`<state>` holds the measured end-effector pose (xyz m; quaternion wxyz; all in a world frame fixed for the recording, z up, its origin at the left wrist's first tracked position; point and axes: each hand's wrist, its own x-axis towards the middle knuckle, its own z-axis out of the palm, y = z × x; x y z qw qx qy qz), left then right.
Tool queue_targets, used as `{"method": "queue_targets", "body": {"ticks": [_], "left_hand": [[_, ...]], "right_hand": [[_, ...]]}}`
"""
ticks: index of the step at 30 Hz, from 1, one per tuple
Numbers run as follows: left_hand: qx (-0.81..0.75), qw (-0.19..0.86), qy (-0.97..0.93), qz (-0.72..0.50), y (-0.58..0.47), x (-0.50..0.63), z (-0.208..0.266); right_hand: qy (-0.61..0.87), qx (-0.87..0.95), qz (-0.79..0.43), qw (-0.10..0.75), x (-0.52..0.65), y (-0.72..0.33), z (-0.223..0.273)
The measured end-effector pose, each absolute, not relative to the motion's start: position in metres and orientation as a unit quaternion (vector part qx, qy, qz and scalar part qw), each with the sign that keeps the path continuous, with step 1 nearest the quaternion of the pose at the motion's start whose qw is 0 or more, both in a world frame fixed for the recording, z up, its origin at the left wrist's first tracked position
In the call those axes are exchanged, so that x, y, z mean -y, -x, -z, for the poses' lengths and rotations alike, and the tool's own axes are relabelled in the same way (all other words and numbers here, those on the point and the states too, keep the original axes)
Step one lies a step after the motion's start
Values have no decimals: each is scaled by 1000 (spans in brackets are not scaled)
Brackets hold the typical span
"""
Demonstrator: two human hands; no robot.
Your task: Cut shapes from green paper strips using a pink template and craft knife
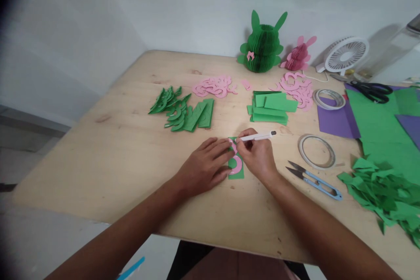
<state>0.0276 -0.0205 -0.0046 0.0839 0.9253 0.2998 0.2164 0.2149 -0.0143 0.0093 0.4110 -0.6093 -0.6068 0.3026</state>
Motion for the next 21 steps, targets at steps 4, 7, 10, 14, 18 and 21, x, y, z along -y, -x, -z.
{"method": "queue_targets", "body": {"ticks": [4,7,10,14,18,21], "left_hand": [[-300,83,-926,-214,-28,20,4],[-301,86,-926,-210,-28,20,4],[-303,88,-925,-211,-28,21,4],[-303,85,-926,-210,-28,20,4],[-301,79,-926,-215,-28,20,5],[-299,79,-926,-215,-28,20,4]], "right_hand": [[614,605,-303,407,15,-215,-11],[611,605,-305,410,15,-215,-11],[610,609,-301,408,15,-215,-10],[607,615,-297,406,15,-216,-10],[611,615,-296,401,15,-215,-10],[612,615,-298,399,15,-215,-10]]}}
